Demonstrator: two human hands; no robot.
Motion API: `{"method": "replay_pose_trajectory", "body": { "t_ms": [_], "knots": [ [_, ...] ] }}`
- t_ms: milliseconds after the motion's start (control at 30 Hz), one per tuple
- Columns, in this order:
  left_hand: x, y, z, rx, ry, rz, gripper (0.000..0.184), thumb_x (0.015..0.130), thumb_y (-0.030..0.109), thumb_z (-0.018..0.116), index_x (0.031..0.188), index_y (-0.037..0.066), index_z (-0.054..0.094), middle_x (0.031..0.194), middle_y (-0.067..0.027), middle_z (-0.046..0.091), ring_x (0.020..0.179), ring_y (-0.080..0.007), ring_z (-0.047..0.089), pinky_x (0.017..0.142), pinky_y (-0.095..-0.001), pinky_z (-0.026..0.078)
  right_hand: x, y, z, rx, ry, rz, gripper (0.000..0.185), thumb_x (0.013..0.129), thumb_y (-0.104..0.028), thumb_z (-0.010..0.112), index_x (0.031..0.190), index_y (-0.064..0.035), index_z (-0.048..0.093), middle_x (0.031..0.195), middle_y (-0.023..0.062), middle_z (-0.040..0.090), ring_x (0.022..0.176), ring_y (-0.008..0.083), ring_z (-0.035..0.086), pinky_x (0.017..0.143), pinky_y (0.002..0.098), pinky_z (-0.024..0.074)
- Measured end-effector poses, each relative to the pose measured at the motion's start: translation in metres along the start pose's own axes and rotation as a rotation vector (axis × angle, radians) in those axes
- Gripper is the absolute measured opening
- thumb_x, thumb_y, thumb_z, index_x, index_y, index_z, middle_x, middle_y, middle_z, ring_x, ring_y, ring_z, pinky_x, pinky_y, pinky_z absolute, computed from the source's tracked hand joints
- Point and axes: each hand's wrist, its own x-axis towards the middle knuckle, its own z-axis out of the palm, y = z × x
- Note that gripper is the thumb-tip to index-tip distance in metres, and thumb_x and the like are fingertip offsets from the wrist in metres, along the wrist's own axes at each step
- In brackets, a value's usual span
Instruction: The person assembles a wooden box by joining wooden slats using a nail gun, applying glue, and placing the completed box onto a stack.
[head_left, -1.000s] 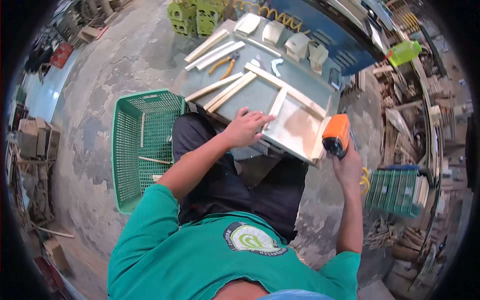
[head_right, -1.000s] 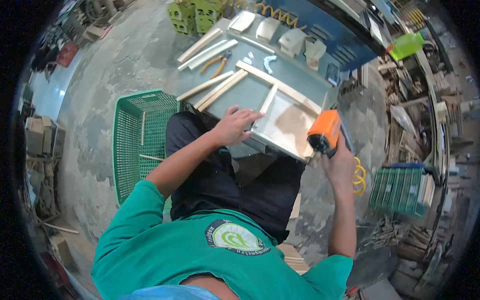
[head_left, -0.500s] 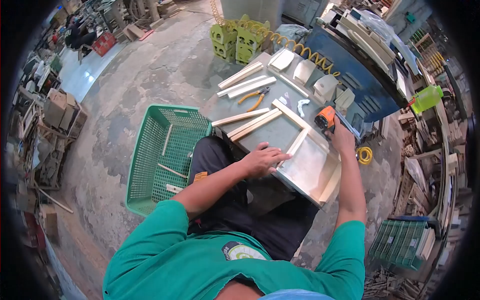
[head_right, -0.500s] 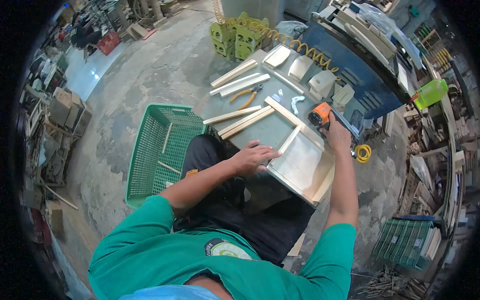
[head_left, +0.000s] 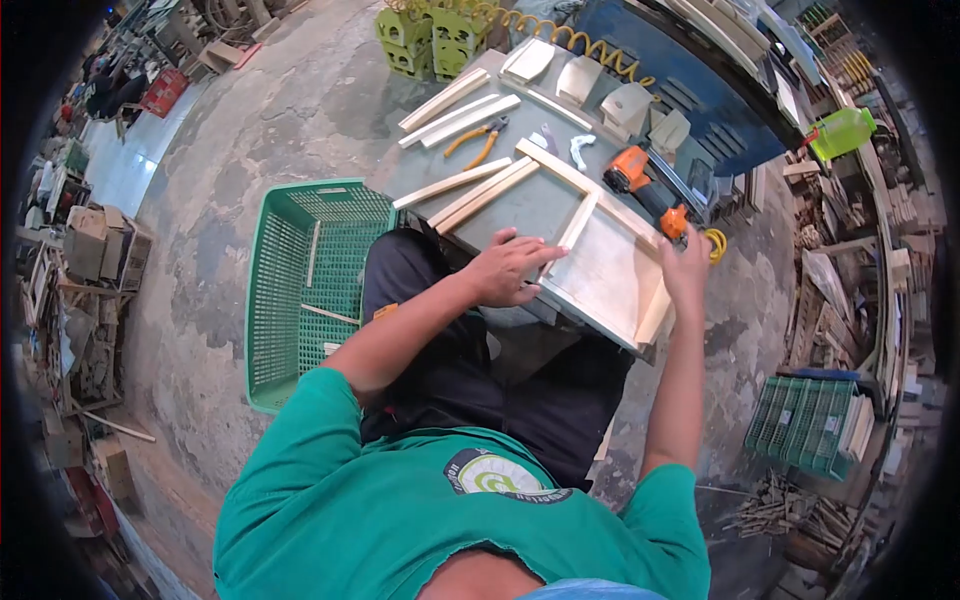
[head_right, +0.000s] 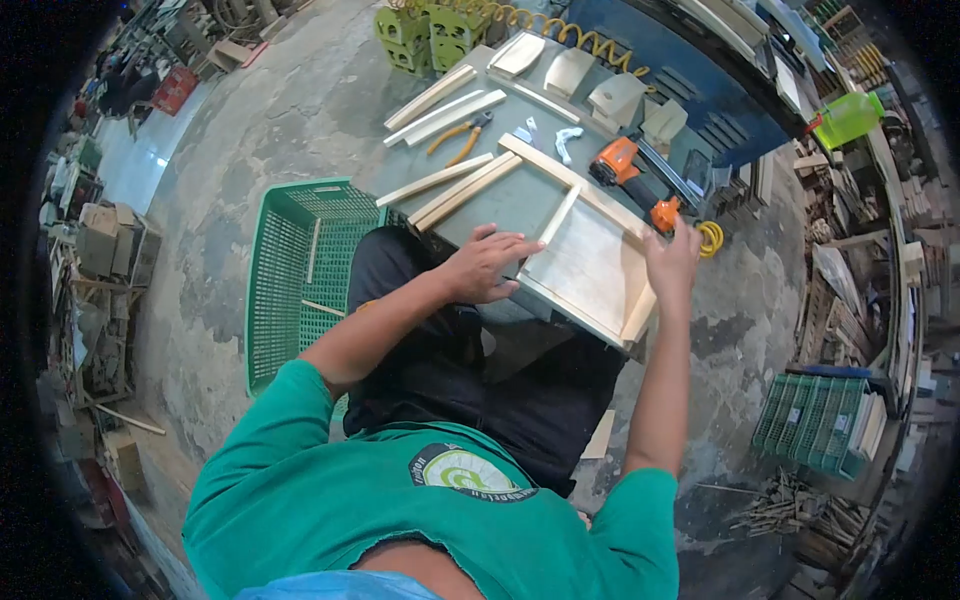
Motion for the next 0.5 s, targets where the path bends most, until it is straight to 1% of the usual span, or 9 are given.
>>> {"method": "replay_pose_trajectory", "body": {
  "t_ms": [33, 67, 133, 167, 233, 300, 333, 433, 500],
  "knots": [
    [0.0, 0.002, -0.004, -0.044, 0.025, -0.006, 0.071, 0.085, 0.025, 0.074, 0.152, 0.019, 0.052, 0.141, -0.0121, 0.061, 0.138, -0.0255, 0.054, 0.116, -0.0492, 0.031, -0.02, 0.003, -0.003, 0.022, -0.003, 0.096, 0.065, 0.088, -0.034, 0.077, 0.141, -0.0022, 0.057, 0.135, 0.0212, 0.056, 0.127, 0.0403, 0.056, 0.106, 0.0475, 0.0458],
    [0.002, -0.004, -0.004, -0.05, 0.025, 0.004, 0.071, 0.085, 0.025, 0.074, 0.152, 0.019, 0.052, 0.141, -0.0121, 0.061, 0.138, -0.0255, 0.054, 0.116, -0.0492, 0.031, -0.036, 0.005, -0.006, 0.045, -0.003, 0.193, 0.065, 0.088, -0.035, 0.078, 0.14, -0.002, 0.058, 0.135, 0.0217, 0.056, 0.128, 0.0406, 0.055, 0.106, 0.0477, 0.0459],
    [0.009, -0.017, -0.006, -0.368, 0.035, -0.17, 0.044, 0.085, 0.024, 0.074, 0.127, 0.011, 0.069, 0.129, -0.0099, 0.066, 0.125, -0.0259, 0.06, 0.107, -0.049, 0.04, -0.058, -0.004, -0.018, 0.05, -0.034, 0.254, 0.062, 0.088, -0.034, 0.078, 0.137, -0.001, 0.06, 0.132, 0.0232, 0.059, 0.125, 0.0411, 0.058, 0.104, 0.048, 0.0472],
    [0.011, -0.02, -0.008, -0.37, 0.032, -0.158, 0.044, 0.085, 0.024, 0.074, 0.127, 0.011, 0.069, 0.129, -0.0099, 0.066, 0.125, -0.0259, 0.06, 0.107, -0.049, 0.04, -0.065, -0.008, -0.024, 0.065, -0.07, 0.31, 0.059, 0.087, -0.033, 0.078, 0.134, 0.0, 0.062, 0.129, 0.0247, 0.063, 0.123, 0.0415, 0.061, 0.102, 0.0483, 0.0485],
    [0.015, -0.019, -0.021, 0.19, 0.33, -0.301, 0.02, 0.084, 0.023, 0.072, 0.098, 0.009, 0.074, 0.11, -0.0072, 0.067, 0.108, -0.0248, 0.063, 0.094, -0.0454, 0.045, -0.075, -0.004, -0.029, 0.147, -0.147, 0.395, 0.055, 0.087, -0.032, 0.077, 0.128, 0.0012, 0.064, 0.122, 0.0259, 0.067, 0.117, 0.042, 0.064, 0.098, 0.0489, 0.0504],
    [0.016, -0.033, -0.026, 0.389, 0.369, -0.347, 0.015, 0.085, 0.021, 0.07, 0.094, 0.01, 0.072, 0.104, -0.0072, 0.065, 0.104, -0.0247, 0.063, 0.091, -0.044, 0.045, -0.08, -0.006, -0.03, 0.204, -0.226, 0.481, 0.045, 0.084, -0.031, 0.074, 0.112, 0.0039, 0.07, 0.104, 0.0284, 0.074, 0.099, 0.0439, 0.072, 0.089, 0.0492, 0.0549],
    [0.016, -0.042, -0.026, 0.588, 0.405, -0.402, 0.01, 0.086, 0.019, 0.067, 0.09, 0.011, 0.071, 0.098, -0.0072, 0.063, 0.101, -0.0246, 0.063, 0.087, -0.0425, 0.044, -0.081, -0.003, -0.028, 0.202, -0.225, 0.474, 0.045, 0.084, -0.031, 0.074, 0.112, 0.0039, 0.07, 0.104, 0.0284, 0.074, 0.099, 0.0439, 0.072, 0.089, 0.0492, 0.0549],
    [0.015, -0.059, -0.02, 0.671, 0.43, -0.319, 0.01, 0.085, 0.016, 0.066, 0.092, 0.01, 0.07, 0.094, -0.0086, 0.062, 0.095, -0.0274, 0.064, 0.084, -0.0449, 0.046, -0.077, -0.001, -0.026, 0.191, -0.26, 0.524, 0.043, 0.083, -0.032, 0.072, 0.108, 0.0038, 0.072, 0.104, 0.0287, 0.074, 0.1, 0.0438, 0.072, 0.089, 0.0481, 0.0552],
    [0.019, -0.061, -0.015, 0.659, 0.447, -0.387, 0.01, 0.087, 0.016, 0.064, 0.092, 0.009, 0.07, 0.095, -0.0087, 0.063, 0.097, -0.028, 0.064, 0.085, -0.0454, 0.047, -0.076, -0.002, -0.027, 0.109, -0.293, 0.503, 0.041, 0.083, -0.031, 0.07, 0.104, 0.0041, 0.074, 0.102, 0.0276, 0.075, 0.097, 0.0414, 0.074, 0.088, 0.0469, 0.0554]
  ]
}}
